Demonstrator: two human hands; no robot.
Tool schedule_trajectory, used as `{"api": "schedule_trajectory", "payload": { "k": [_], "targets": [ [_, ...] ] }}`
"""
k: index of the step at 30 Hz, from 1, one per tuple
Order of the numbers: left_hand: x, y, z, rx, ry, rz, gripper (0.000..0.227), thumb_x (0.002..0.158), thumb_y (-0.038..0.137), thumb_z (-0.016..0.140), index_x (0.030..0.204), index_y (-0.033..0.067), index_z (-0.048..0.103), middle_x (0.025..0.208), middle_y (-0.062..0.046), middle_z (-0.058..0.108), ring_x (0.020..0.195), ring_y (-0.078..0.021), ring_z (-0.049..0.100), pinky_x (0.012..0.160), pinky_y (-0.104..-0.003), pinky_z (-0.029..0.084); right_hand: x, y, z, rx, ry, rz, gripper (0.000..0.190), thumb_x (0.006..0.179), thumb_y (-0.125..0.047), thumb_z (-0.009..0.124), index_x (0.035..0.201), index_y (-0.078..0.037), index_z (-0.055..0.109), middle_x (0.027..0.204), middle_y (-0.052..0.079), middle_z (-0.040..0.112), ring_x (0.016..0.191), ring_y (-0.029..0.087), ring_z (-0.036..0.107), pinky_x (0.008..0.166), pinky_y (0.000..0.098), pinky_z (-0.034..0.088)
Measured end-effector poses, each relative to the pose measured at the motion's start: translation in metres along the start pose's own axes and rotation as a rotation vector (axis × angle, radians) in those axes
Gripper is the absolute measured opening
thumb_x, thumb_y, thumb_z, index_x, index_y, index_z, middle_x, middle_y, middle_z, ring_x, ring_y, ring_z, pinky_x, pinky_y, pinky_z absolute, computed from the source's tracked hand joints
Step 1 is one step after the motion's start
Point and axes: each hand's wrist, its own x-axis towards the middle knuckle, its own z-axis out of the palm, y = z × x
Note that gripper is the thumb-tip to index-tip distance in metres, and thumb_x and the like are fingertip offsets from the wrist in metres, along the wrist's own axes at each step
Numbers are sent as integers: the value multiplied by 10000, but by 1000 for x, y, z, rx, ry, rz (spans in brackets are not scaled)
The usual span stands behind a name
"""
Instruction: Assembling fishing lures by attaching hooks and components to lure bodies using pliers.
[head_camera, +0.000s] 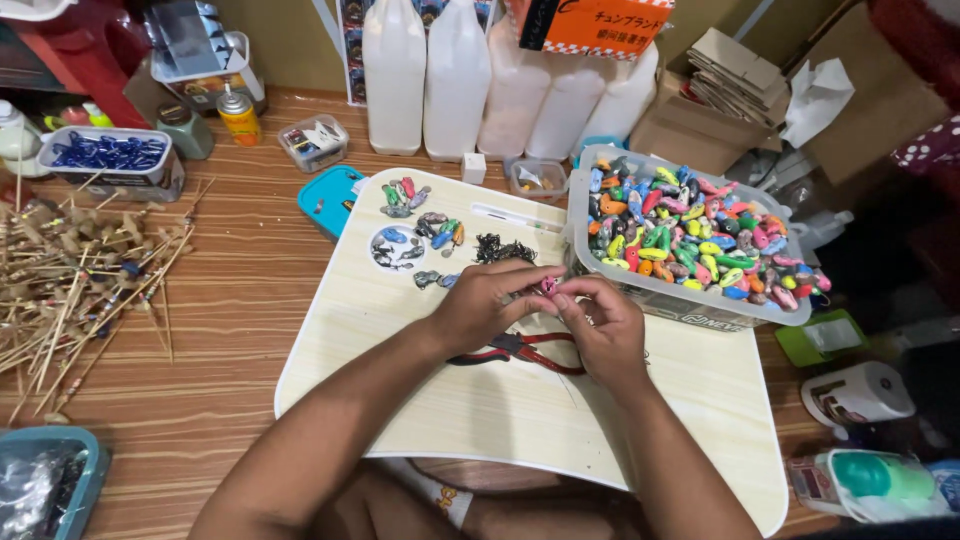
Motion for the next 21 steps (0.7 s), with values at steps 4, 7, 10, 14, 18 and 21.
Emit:
{"api": "schedule_trajectory", "payload": {
  "k": [4,7,10,14,18,21],
  "targets": [
    [2,8,1,-36,-11,-23,411,892,149,775,1277,38,683,985,-196,746,842,-267,714,757,-383,575,-3,5,1,37,14,19,108,937,4,735,1029,57,715,877,109,651,811,147,644,594,224,555],
    [2,11,-1,-111,-50,-105,435,910,72,740,1333,32,643,995,-221,736,896,-300,708,818,-404,583,-5,10,-3,21,21,16,109,947,-17,732,1028,53,713,859,106,641,811,142,622,593,228,540],
    [3,11,0,-145,-42,-128,448,912,37,733,1348,20,631,987,-234,733,901,-318,718,822,-421,591,-6,11,-2,40,39,28,108,948,-17,730,1025,54,705,854,98,626,813,134,614,598,223,536],
    [3,14,-1,-137,-18,-90,444,886,13,755,1318,41,659,962,-208,749,902,-300,734,802,-397,600,-6,12,-6,-2,49,9,115,945,-15,738,1027,60,713,838,108,634,794,144,644,585,229,535],
    [4,19,-2,-161,-19,-73,389,897,20,744,1280,25,675,911,-218,752,865,-304,737,794,-410,605,-4,6,-5,-62,63,-23,86,927,-15,766,973,50,735,798,121,649,719,148,634,568,248,527],
    [3,16,3,-183,-3,-69,372,904,36,748,1269,27,679,907,-200,759,869,-280,743,791,-398,607,-15,23,-11,-10,141,-16,86,956,-32,733,977,50,720,824,131,646,725,135,601,559,255,507]
  ]
}}
